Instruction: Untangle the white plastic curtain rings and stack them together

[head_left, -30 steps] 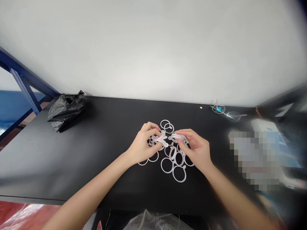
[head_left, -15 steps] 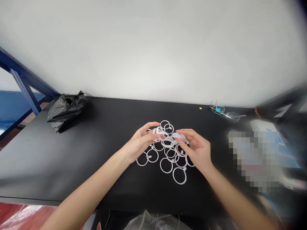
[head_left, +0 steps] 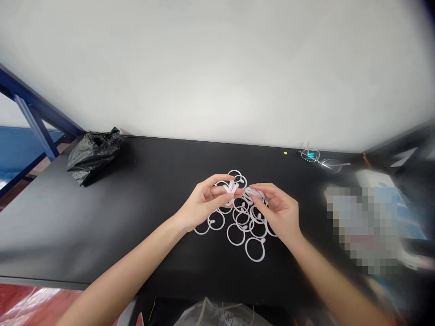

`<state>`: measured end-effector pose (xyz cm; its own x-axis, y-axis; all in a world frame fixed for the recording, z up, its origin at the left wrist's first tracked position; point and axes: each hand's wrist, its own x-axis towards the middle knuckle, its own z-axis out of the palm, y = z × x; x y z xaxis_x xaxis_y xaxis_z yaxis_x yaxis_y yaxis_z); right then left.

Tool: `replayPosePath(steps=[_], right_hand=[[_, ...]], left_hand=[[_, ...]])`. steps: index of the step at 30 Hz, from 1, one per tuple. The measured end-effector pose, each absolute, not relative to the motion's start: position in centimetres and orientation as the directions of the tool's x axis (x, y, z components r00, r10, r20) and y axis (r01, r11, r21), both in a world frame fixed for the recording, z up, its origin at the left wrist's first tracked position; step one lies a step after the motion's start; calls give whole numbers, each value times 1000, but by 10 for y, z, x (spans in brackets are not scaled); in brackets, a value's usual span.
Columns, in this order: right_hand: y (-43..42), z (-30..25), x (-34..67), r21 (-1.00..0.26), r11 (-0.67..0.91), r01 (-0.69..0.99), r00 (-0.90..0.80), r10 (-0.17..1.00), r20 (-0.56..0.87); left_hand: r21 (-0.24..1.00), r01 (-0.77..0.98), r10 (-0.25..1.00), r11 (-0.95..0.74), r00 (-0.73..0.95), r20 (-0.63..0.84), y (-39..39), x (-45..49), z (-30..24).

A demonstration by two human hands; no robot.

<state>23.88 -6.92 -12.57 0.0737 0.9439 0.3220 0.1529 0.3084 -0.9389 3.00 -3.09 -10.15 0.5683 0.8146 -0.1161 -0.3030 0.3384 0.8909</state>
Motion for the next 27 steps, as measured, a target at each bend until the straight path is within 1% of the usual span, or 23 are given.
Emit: replayPosePath(steps=[4, 6, 11, 15, 18, 23, 25, 27], right_hand=[[-72, -125, 238, -952, 275, 130, 42, 958, 283], [-73, -125, 236, -955, 266, 127, 25, 962, 272], [-76, -125, 234, -939, 313, 140, -1, 949, 316], [-76, -122, 234, -942, 315, 114, -21, 949, 315], [-78, -121, 234, -933, 330, 143, -57, 944, 325], [-83, -122, 226, -884, 366, 290, -7, 925, 380], [-84, -122, 222, -881, 365, 300, 9, 923, 385], [-85, -122, 218, -890, 364, 274, 18, 924, 383]], left_hand=[[913, -225, 804, 340, 573, -158, -33, 30, -102], [923, -209, 802, 323, 578, -150, -34, 31, -101], [923, -248, 766, 295, 639, -73, -36, 34, -96], [914, -275, 762, 300, 645, -56, -37, 35, -97], [919, -287, 754, 271, 657, -17, -39, 36, -98], [924, -312, 814, 219, 581, 4, -46, 43, -102], [931, -301, 848, 208, 530, -18, -49, 46, -104], [946, -269, 885, 181, 464, -37, -51, 47, -106]])
